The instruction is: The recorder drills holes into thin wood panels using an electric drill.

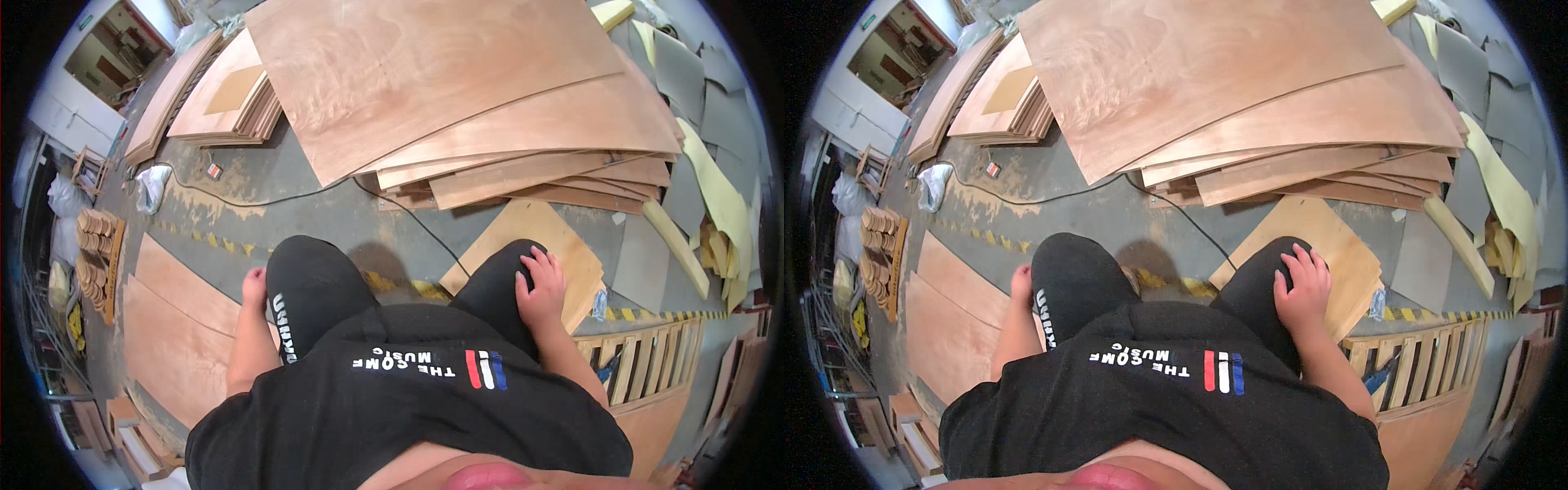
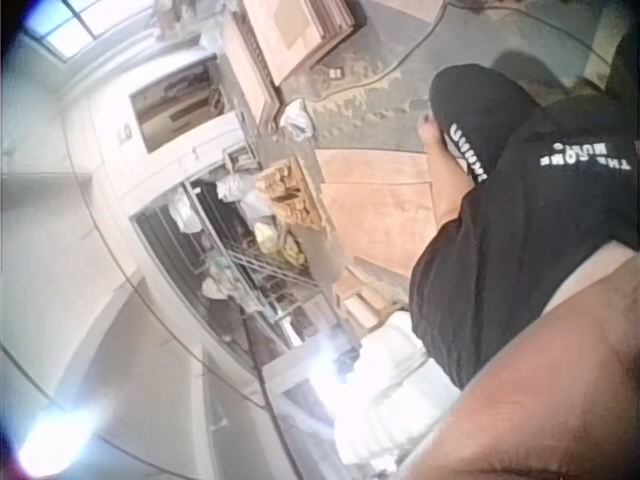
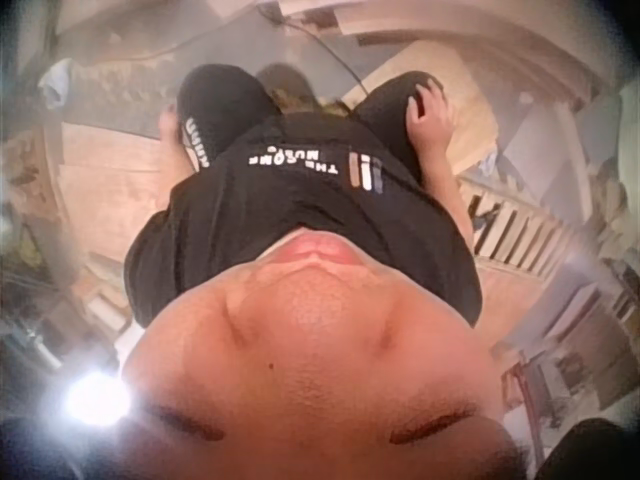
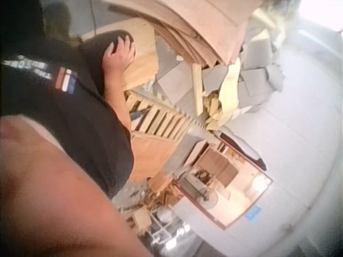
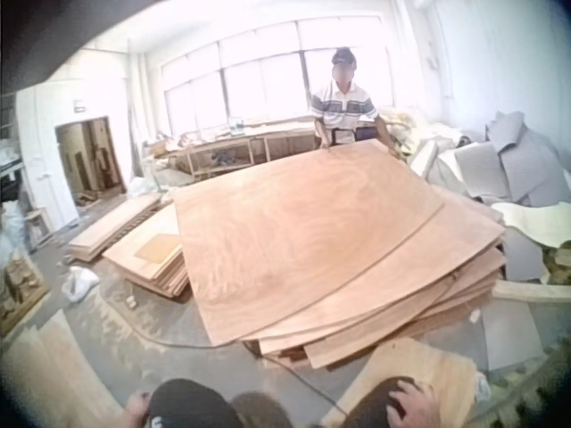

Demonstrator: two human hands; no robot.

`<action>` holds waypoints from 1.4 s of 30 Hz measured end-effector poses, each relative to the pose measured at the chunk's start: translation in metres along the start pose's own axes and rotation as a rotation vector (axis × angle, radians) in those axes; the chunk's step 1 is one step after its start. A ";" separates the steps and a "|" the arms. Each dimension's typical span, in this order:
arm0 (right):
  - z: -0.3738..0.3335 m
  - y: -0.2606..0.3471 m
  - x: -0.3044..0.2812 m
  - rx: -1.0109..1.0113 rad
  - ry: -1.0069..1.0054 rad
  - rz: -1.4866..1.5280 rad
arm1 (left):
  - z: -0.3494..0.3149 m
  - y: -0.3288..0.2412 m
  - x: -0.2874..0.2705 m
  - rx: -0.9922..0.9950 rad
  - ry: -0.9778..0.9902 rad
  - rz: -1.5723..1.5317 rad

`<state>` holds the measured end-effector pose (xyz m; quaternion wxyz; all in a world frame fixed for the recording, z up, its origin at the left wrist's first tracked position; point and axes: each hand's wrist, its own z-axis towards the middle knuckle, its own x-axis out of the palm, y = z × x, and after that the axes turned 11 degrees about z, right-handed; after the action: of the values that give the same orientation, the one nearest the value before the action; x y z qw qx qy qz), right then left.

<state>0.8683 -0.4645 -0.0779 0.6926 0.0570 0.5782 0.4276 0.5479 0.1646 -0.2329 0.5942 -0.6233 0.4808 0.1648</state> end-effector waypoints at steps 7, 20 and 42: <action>-0.005 -0.004 -0.003 -0.005 -0.010 0.008 | -0.043 -0.245 -0.055 0.467 -0.279 0.091; -0.009 -0.002 -0.010 0.015 0.002 -0.022 | 0.078 -0.286 0.027 0.088 -0.267 -0.043; -0.002 0.012 0.001 0.014 -0.006 -0.078 | 0.189 -0.194 0.118 -0.067 0.250 -0.026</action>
<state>0.8605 -0.4565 -0.0725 0.7101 0.0406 0.5809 0.3958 0.8286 0.2540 -0.2566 0.5106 -0.6648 0.5371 0.0941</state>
